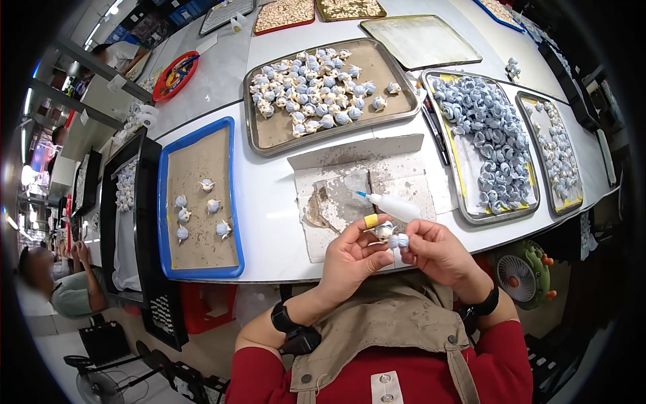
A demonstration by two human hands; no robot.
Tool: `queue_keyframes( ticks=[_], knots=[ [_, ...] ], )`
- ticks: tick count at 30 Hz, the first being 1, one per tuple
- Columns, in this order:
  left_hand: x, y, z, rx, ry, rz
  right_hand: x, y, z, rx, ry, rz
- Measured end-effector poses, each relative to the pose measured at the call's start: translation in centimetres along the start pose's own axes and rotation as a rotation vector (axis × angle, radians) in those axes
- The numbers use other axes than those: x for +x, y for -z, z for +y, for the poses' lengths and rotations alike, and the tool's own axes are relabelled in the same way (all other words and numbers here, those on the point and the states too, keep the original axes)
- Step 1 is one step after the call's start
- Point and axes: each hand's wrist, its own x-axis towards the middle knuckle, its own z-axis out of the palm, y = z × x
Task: The person applies a small amount of white paste to small, round, white confectionery items using a squeeze bottle, then places a small blue decorative piece on top. The finished items are placed onto a tray. The person repeats this process for multiple items.
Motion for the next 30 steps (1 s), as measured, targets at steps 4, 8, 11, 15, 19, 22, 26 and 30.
queue_keyframes(
  ticks=[4, 8, 11, 15, 19, 22, 26, 30],
  knots=[
    [-0.5, 0.6, -0.6, 0.164, -0.122, 0.039, 0.9, -0.8, 1.1, -0.175, 0.064, 0.06],
    [-1.0, 0.5, -0.3, 0.156, -0.14, 0.068, 0.6, -2.1, 2.1, -0.744, 0.463, 0.271],
    [-1.2, 0.7, -0.4, 0.14, -0.151, 0.085, 1.1, -2.4, 2.1, -1.438, 1.033, 0.221],
    [-1.4, 0.7, -0.5, 0.136, -0.151, 0.09, 1.6, -2.5, 1.9, -1.647, 1.264, 0.308],
    [-1.7, 0.8, -0.5, 0.277, -0.182, 0.089, 0.8, -4.2, 1.4, -1.761, 1.187, 0.318],
    [-1.9, 1.0, -0.2, 0.451, -0.224, 0.087, 0.4, -4.7, 1.0, -1.8, 1.159, 0.289],
    [-2.0, 1.1, -0.2, 0.521, -0.237, 0.119, 0.6, -4.3, 0.7, -1.797, 1.179, 0.236],
    [-1.8, 1.0, 0.6, 0.563, -0.305, 0.01, 0.9, -2.5, 0.5, -1.608, 1.178, 0.136]
  ],
)
